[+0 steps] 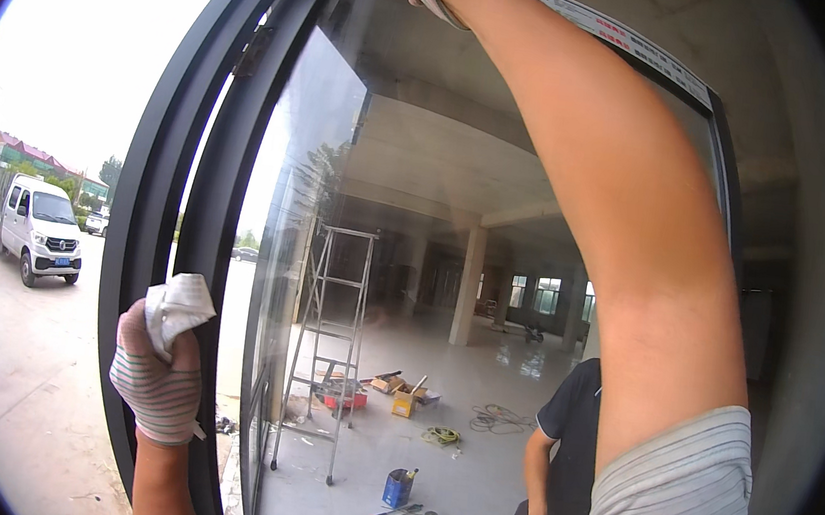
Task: The person kneels and uses a utility knife to cut and remove protective film from a window frame. They then wipe the frame with a cloth and continue trimming film along the edges while another person works nearby.
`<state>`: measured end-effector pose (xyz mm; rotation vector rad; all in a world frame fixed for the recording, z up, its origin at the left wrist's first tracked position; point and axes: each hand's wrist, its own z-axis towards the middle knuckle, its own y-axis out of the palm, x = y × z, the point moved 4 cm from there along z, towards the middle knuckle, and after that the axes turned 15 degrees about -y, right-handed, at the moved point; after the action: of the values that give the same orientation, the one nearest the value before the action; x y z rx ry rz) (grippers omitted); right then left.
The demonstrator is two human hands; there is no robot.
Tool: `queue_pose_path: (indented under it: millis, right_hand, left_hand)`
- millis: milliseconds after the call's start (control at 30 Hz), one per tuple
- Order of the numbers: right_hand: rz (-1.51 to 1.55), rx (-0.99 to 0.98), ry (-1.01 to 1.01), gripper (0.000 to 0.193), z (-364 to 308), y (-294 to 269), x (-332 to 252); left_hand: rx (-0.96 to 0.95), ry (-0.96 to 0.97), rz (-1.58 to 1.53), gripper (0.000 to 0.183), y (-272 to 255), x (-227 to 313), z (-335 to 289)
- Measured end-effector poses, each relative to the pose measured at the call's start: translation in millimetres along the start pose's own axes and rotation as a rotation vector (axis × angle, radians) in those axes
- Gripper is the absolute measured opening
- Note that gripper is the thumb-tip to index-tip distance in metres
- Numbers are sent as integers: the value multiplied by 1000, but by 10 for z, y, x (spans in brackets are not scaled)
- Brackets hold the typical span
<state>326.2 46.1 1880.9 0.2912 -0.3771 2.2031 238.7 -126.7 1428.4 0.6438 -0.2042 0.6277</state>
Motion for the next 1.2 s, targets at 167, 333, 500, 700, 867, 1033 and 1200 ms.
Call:
queue_pose_path:
  millis: [167, 333, 500, 700, 867, 1033, 1200]
  right_hand:
    - [3, 25, 27, 25, 186, 446, 85]
    - [-31, 28, 65, 24, 440, 762, 275]
    - [17, 61, 142, 22, 519, 968, 117]
    - [23, 45, 251, 23, 656, 1129, 251]
    - [-68, 121, 272, 26, 483, 1112, 223]
    - [-312, -68, 239, 32, 737, 1199, 213]
    - [-320, -62, 202, 29, 732, 1215, 235]
  left_hand:
    - [-51, -46, -62, 32, 26, -79, 6]
    - [-96, 12, -89, 35, 71, -160, -18]
    - [-122, 103, -17, 58, -118, -144, 93]
    - [-192, 18, -115, 46, -133, -204, 77]
    - [-249, 16, -142, 50, 6, -280, -4]
    - [-251, 60, -181, 54, -88, -300, 37]
    - [-268, 52, -194, 55, -83, -332, 41]
